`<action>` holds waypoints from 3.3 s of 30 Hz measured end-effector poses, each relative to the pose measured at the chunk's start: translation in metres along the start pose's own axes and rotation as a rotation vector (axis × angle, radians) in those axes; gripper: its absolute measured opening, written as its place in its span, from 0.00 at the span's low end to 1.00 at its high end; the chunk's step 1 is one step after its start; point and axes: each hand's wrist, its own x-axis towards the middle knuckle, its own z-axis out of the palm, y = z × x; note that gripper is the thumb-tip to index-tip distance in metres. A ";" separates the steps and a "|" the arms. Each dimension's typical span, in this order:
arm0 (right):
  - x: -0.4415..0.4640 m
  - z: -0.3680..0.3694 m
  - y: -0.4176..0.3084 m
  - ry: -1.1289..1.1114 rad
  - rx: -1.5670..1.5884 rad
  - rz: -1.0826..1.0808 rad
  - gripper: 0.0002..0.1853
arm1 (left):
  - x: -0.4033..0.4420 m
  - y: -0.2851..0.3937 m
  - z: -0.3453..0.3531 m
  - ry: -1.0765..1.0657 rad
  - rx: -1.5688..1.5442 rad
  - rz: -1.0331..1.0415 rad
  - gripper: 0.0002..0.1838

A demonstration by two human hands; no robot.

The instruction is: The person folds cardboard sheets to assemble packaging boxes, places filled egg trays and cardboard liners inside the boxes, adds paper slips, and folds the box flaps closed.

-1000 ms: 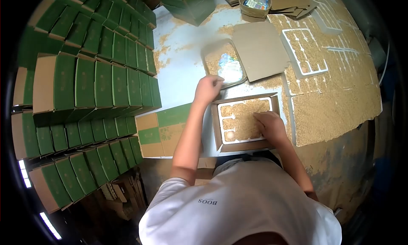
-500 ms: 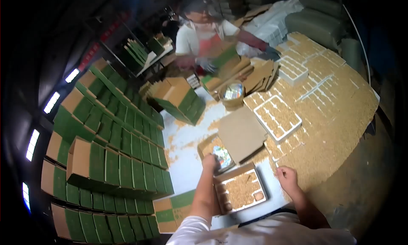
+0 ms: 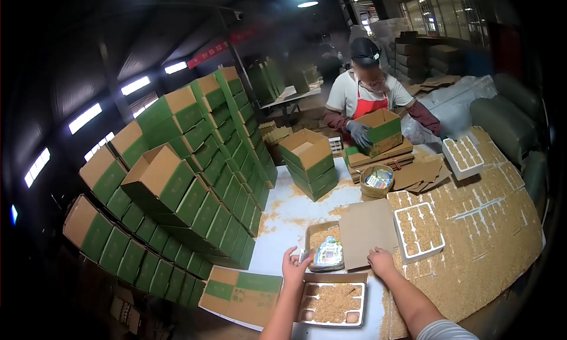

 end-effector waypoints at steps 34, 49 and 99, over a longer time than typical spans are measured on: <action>-0.147 -0.166 -0.158 0.185 1.025 0.582 0.29 | -0.169 0.000 -0.067 0.250 0.452 0.176 0.13; -0.145 -0.152 -0.259 -0.200 -0.265 -0.081 0.23 | -0.115 -0.054 -0.161 -0.432 0.267 -0.541 0.23; -0.135 -0.060 -0.198 -0.386 1.927 0.765 0.36 | -0.099 -0.031 -0.161 -0.310 0.032 -0.601 0.46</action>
